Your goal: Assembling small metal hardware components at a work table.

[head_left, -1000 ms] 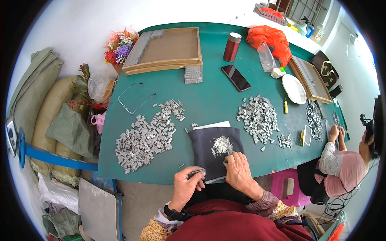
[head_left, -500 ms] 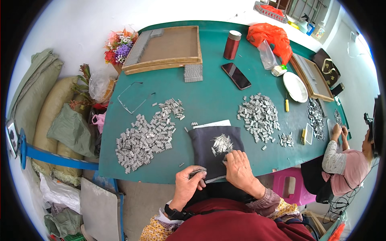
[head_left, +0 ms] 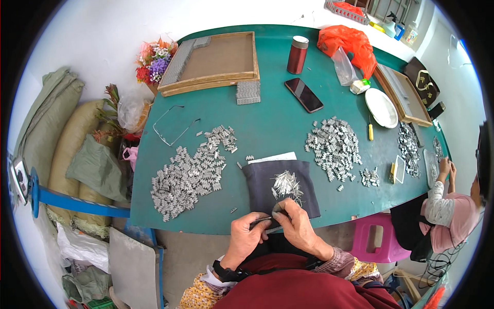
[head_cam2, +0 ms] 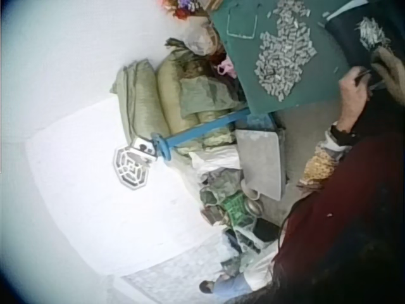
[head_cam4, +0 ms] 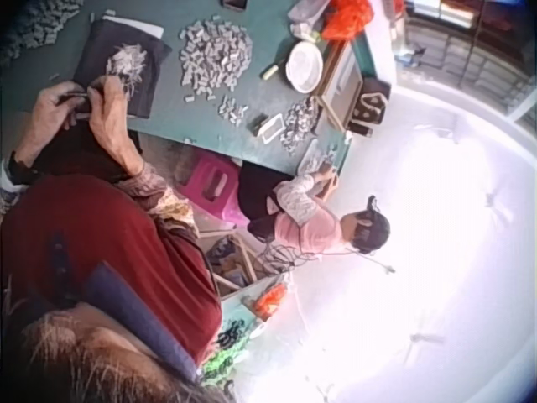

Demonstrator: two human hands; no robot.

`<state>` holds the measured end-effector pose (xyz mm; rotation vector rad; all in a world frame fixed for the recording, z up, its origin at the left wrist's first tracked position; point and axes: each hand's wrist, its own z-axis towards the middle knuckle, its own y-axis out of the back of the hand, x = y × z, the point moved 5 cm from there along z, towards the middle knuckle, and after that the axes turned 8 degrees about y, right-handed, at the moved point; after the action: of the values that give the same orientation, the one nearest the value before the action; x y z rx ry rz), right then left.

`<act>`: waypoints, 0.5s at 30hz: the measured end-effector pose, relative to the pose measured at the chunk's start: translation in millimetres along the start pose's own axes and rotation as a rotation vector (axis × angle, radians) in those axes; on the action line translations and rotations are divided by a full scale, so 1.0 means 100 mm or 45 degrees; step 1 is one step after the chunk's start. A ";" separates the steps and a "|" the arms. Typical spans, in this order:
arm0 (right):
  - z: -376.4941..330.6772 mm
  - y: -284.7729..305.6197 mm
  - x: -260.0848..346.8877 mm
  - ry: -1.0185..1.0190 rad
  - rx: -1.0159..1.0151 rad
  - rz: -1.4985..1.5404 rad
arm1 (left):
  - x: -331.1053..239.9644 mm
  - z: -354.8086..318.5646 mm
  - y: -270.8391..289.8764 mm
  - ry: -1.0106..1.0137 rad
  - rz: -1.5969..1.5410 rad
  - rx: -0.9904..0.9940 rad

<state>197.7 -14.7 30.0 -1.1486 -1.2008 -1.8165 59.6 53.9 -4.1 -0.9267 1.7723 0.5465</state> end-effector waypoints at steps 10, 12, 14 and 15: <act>-0.03 -0.07 -0.13 -0.064 -0.015 0.080 | 0.00 0.00 -0.01 -0.054 0.067 -0.003; -0.04 -0.08 -0.15 -0.093 -0.030 0.172 | 0.00 0.00 -0.01 -0.056 0.079 -0.001; -0.04 -0.08 -0.17 -0.091 -0.031 0.175 | -0.01 0.00 -0.03 -0.048 0.107 0.032; -0.04 -0.07 -0.17 -0.087 -0.030 0.178 | 0.00 0.00 -0.03 -0.047 0.108 0.034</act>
<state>196.6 -15.0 10.8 -1.2851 -1.1103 -1.7029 62.3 52.3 -3.7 -0.8214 1.7878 0.5891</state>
